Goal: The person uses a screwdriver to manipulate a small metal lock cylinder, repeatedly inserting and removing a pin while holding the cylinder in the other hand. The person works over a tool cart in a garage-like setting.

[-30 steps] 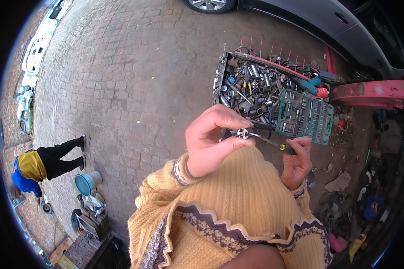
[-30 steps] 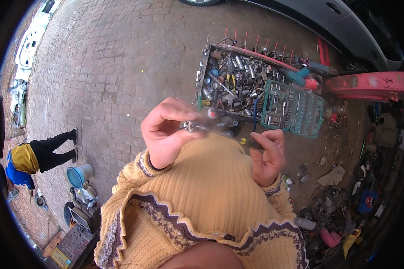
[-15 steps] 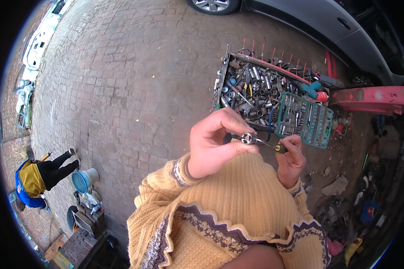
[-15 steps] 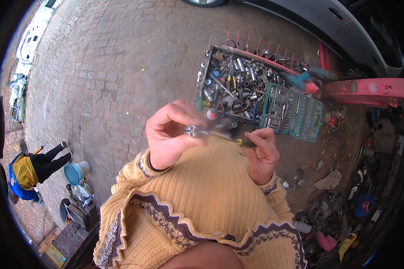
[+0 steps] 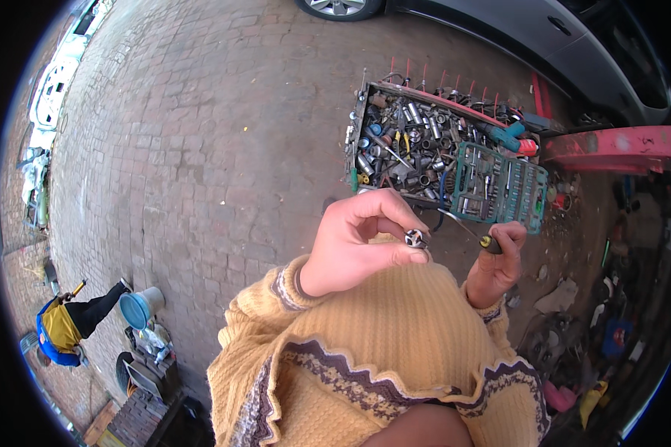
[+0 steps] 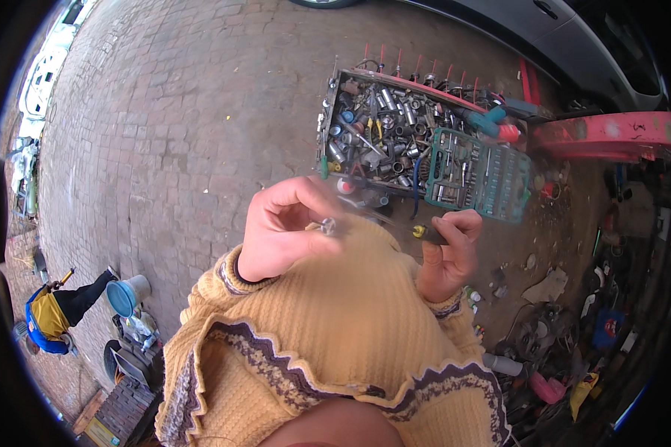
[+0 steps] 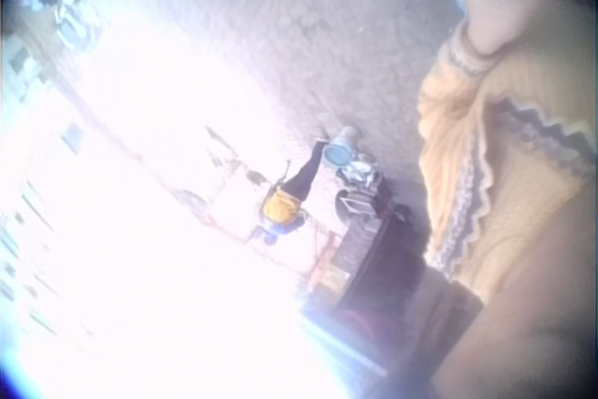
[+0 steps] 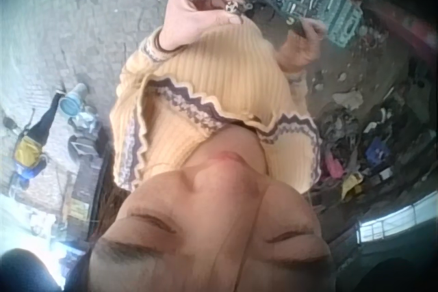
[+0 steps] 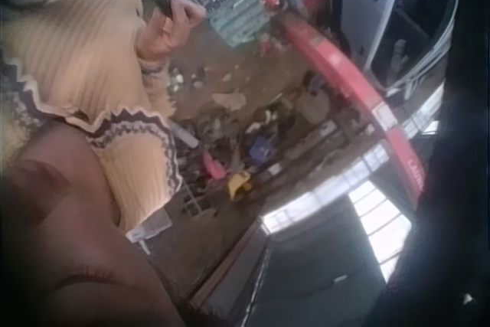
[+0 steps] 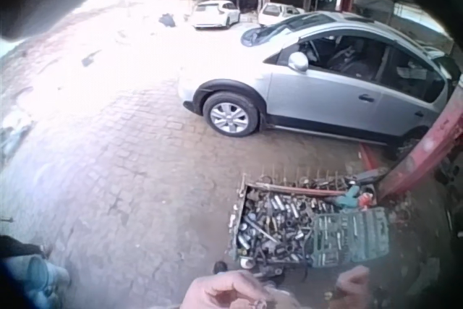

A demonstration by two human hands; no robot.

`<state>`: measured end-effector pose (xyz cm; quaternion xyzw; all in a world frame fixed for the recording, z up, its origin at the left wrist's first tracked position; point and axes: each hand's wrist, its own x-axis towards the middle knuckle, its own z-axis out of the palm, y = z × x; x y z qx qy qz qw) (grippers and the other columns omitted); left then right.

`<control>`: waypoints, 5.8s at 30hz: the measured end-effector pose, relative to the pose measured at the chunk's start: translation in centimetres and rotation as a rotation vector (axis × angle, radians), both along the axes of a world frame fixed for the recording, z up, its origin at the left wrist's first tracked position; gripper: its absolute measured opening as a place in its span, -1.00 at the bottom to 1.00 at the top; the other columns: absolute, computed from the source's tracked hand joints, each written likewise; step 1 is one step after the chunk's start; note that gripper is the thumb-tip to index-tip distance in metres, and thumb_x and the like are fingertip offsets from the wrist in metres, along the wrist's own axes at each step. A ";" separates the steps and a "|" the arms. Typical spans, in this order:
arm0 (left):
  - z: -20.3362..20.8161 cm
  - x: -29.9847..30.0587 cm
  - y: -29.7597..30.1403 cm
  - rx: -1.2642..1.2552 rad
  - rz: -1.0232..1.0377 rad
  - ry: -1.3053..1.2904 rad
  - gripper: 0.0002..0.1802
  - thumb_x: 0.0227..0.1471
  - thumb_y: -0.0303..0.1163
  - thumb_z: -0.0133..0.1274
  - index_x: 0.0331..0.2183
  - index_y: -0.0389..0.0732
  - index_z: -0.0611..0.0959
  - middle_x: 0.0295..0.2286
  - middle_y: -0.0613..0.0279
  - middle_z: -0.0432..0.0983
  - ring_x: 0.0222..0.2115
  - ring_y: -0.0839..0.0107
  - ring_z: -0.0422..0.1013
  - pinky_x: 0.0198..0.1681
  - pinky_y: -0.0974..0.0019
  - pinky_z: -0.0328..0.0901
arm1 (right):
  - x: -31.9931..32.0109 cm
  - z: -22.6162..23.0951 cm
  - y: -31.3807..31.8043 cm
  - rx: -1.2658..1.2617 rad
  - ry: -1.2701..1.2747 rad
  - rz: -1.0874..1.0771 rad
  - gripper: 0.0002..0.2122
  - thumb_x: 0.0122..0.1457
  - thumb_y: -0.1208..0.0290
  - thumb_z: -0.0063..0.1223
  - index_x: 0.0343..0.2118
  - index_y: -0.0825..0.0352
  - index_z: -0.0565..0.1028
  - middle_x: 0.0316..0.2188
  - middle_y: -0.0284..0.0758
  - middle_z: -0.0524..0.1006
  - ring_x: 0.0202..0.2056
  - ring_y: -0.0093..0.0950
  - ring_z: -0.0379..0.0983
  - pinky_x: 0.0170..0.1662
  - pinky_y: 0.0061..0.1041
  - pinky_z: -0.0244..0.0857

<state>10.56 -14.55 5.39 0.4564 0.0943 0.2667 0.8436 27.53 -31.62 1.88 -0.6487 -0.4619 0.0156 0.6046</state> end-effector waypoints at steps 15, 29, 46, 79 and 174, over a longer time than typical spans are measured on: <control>-0.4 0.2 -0.2 0.207 0.233 -0.068 -0.72 -0.17 -0.70 0.28 -0.34 -0.35 0.57 -0.32 0.11 0.48 -0.26 0.38 0.47 -0.17 0.35 0.43 | 0.2 1.2 -1.6 -0.090 0.022 0.030 -0.73 0.12 0.27 0.20 -0.21 0.35 0.56 -0.30 -0.29 0.36 -0.27 -0.44 0.24 -0.20 -0.47 0.15; 0.1 0.1 -0.4 0.142 0.205 -0.048 -0.74 -0.17 -0.71 0.28 -0.36 -0.36 0.57 -0.35 0.12 0.50 -0.30 0.41 0.48 -0.20 0.35 0.45 | -0.4 0.2 -1.5 -0.094 0.131 0.087 -0.71 0.12 0.30 0.21 -0.18 0.38 0.56 -0.26 -0.28 0.34 -0.24 -0.45 0.24 -0.15 -0.50 0.16; 0.8 -0.4 -0.2 0.426 0.382 0.066 -0.70 -0.26 -0.68 0.35 -0.42 -0.34 0.57 -0.38 0.15 0.50 -0.35 0.42 0.45 -0.28 0.39 0.36 | -1.1 -0.1 -1.4 -0.148 0.229 0.195 -0.65 0.11 0.28 0.22 -0.15 0.46 0.56 -0.31 -0.27 0.44 -0.28 -0.46 0.28 -0.21 -0.51 0.18; -0.1 0.9 -0.8 0.370 0.433 0.086 -0.70 -0.26 -0.65 0.35 -0.43 -0.27 0.57 -0.40 0.22 0.48 -0.39 0.45 0.41 -0.29 0.39 0.31 | -0.5 0.6 -0.9 0.011 -0.061 0.037 -0.84 0.07 0.52 0.11 -0.27 0.38 0.51 -0.40 -0.29 0.49 -0.39 -0.40 0.24 -0.32 -0.41 0.13; 0.6 0.4 -0.7 0.797 0.678 0.203 -0.65 -0.33 -0.66 0.36 -0.47 -0.23 0.51 -0.49 0.19 0.46 -0.49 0.35 0.41 -0.45 0.35 0.30 | -0.3 2.3 -1.8 -0.147 -0.031 0.271 -0.75 -0.03 0.55 0.24 -0.24 0.43 0.56 -0.42 -0.26 0.60 -0.46 -0.40 0.34 -0.38 -0.48 0.23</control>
